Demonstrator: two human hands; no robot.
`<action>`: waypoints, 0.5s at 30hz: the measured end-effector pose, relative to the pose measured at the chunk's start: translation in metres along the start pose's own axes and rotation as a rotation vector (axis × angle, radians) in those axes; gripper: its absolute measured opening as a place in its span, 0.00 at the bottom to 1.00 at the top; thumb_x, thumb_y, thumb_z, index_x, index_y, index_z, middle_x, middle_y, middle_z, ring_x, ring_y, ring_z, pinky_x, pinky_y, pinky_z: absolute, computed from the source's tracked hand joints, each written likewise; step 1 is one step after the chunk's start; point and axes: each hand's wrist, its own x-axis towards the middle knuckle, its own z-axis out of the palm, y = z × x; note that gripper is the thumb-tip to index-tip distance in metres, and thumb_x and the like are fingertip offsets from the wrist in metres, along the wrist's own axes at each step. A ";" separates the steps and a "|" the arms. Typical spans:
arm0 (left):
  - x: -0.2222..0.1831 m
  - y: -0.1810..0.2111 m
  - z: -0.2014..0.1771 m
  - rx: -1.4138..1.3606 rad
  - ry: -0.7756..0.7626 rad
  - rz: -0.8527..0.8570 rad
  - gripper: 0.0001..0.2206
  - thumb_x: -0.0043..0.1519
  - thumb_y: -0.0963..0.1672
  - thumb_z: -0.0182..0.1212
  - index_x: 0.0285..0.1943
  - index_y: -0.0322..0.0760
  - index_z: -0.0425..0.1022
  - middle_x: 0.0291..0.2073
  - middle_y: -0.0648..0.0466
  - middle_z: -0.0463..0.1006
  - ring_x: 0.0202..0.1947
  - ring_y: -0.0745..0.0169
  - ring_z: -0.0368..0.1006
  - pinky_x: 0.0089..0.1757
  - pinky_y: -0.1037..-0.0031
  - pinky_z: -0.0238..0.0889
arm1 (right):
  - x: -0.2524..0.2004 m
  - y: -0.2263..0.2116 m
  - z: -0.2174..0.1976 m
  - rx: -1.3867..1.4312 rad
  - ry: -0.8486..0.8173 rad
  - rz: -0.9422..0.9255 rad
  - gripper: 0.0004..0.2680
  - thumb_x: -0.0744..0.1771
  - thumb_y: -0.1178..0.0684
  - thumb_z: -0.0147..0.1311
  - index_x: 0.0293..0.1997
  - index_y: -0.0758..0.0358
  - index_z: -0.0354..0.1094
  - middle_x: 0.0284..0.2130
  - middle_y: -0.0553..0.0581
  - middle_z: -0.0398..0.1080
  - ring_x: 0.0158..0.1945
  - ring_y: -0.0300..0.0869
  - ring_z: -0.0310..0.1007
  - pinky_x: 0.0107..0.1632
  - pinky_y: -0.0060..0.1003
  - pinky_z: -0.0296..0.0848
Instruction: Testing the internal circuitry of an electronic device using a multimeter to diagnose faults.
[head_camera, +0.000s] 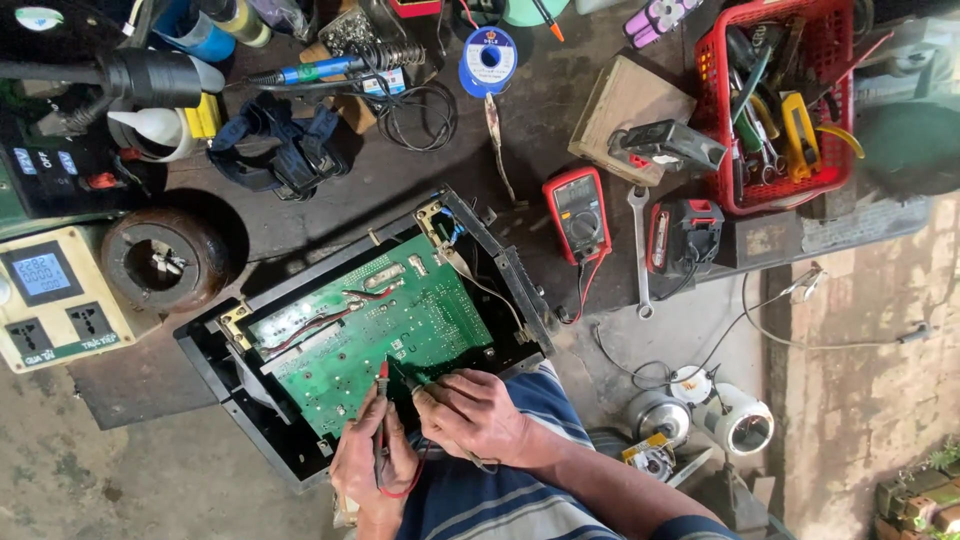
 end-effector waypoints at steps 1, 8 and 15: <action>0.002 0.001 0.000 0.040 0.013 0.066 0.07 0.65 0.39 0.63 0.47 0.24 0.79 0.47 0.38 0.83 0.34 0.56 0.81 0.37 0.74 0.74 | 0.000 0.000 0.000 0.006 0.004 0.000 0.05 0.66 0.63 0.57 0.44 0.71 0.71 0.33 0.58 0.76 0.31 0.42 0.74 0.36 0.34 0.78; -0.007 -0.001 -0.008 0.000 0.013 0.103 0.07 0.64 0.38 0.62 0.44 0.21 0.77 0.45 0.34 0.82 0.40 0.46 0.82 0.42 0.68 0.76 | 0.000 0.000 -0.002 -0.003 0.021 0.002 0.04 0.65 0.64 0.57 0.42 0.70 0.71 0.30 0.58 0.74 0.31 0.42 0.75 0.35 0.34 0.77; -0.021 -0.006 -0.011 0.058 -0.004 0.001 0.09 0.67 0.42 0.59 0.48 0.26 0.79 0.49 0.39 0.83 0.41 0.49 0.81 0.44 0.68 0.75 | -0.003 0.004 -0.039 0.400 0.053 0.039 0.07 0.72 0.58 0.50 0.50 0.75 0.64 0.38 0.68 0.75 0.41 0.56 0.80 0.45 0.47 0.81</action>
